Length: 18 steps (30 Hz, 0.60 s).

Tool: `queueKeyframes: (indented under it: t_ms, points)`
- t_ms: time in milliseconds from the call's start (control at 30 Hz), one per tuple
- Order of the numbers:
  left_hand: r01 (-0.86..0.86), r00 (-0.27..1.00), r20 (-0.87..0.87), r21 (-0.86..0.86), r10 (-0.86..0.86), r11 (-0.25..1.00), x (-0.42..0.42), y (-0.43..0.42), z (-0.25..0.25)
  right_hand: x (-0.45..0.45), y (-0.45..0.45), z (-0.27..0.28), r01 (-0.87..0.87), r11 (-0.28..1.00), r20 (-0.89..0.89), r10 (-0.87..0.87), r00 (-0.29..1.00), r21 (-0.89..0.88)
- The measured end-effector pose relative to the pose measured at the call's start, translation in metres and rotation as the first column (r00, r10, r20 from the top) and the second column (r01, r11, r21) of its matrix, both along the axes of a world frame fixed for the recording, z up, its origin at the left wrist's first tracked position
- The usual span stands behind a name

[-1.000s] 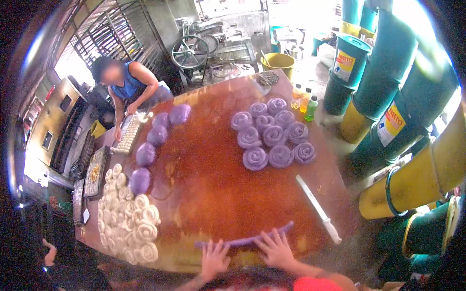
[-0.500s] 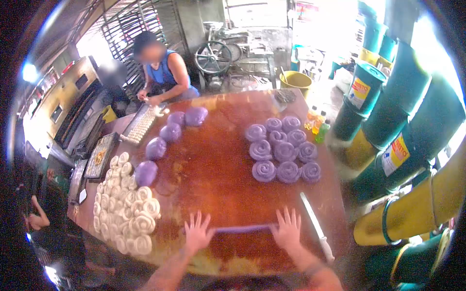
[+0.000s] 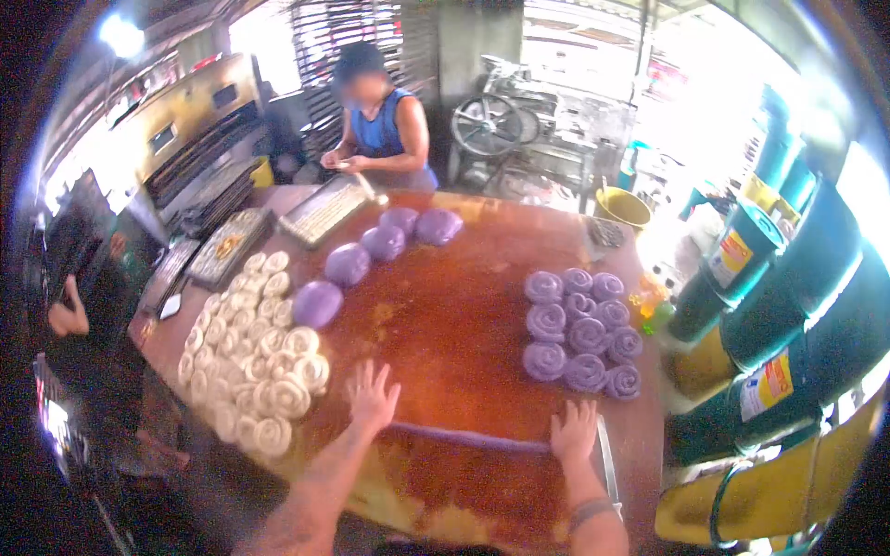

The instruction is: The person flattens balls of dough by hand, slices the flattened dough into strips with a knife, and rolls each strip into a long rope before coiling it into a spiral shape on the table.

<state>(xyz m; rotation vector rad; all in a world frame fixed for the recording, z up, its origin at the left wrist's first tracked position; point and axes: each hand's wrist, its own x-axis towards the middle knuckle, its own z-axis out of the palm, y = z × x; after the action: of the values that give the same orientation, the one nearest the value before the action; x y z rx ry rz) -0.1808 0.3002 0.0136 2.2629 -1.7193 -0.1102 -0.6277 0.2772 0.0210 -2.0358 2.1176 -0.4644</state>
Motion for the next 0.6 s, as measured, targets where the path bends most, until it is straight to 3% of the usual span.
queueKeyframes:
  t_ms: [33, 133, 200, 267, 367, 400, 433, 467, 500, 533, 567, 600]
  points:
    - [0.031, 1.000, 0.005, -0.012, -0.031, 0.999, 0.009, -0.006, -0.012, 0.002, -0.009, 0.002, 0.021, 1.000, 0.030, -0.022, 0.999, 0.023]
    - [0.138, 0.990, -0.004, -0.036, -0.138, 0.990, 0.016, 0.048, -0.018, 0.007, 0.041, -0.012, -0.021, 0.997, -0.113, 0.014, 0.994, -0.068]
    - [0.210, 0.978, 0.008, -0.062, -0.210, 0.976, 0.017, 0.104, -0.019, 0.003, 0.097, -0.011, -0.074, 0.996, -0.090, 0.070, 0.993, -0.045]
    - [0.283, 0.959, 0.043, -0.086, -0.280, 0.955, 0.022, 0.158, -0.016, -0.005, 0.143, -0.027, -0.093, 0.984, -0.034, 0.089, 0.995, -0.151]
    - [0.055, 0.984, -0.161, -0.152, -0.080, 0.987, 0.030, 0.189, 0.007, 0.002, 0.159, -0.002, 0.151, 0.988, -0.268, -0.137, 0.954, 0.030]
    - [-0.077, 0.974, -0.222, -0.131, 0.046, 0.988, 0.031, 0.190, 0.009, -0.007, 0.143, -0.017, 0.234, 0.949, 0.117, -0.262, 0.958, 0.209]
    - [-0.206, 0.945, -0.280, -0.101, 0.171, 0.973, 0.029, 0.182, 0.012, -0.029, 0.109, -0.049, 0.234, 0.884, 0.449, -0.415, 0.791, 0.404]
    - [-0.332, 0.897, -0.331, -0.063, 0.294, 0.941, 0.027, 0.172, 0.012, -0.039, 0.090, -0.066, 0.146, 0.805, 0.666, -0.565, 0.487, 0.576]
    - [-0.282, 0.911, -0.354, -0.153, 0.214, 0.947, 0.025, 0.156, -0.001, -0.010, 0.078, -0.038, 0.105, 0.847, 0.821, -0.531, 0.207, 0.521]
    - [-0.146, 0.929, -0.365, -0.204, 0.064, 0.968, 0.019, 0.142, -0.008, 0.048, 0.065, 0.027, 0.086, 0.882, 0.885, -0.455, -0.099, 0.463]
    - [-0.005, 0.926, -0.367, -0.252, -0.091, 0.968, 0.012, 0.126, -0.014, 0.088, 0.061, 0.087, -0.073, 0.905, 0.907, -0.415, 0.068, 0.419]
    - [0.245, 0.882, -0.383, -0.126, -0.275, 0.961, 0.005, 0.101, -0.021, 0.099, 0.032, 0.059, -0.129, 0.952, 0.960, -0.281, -0.002, 0.278]
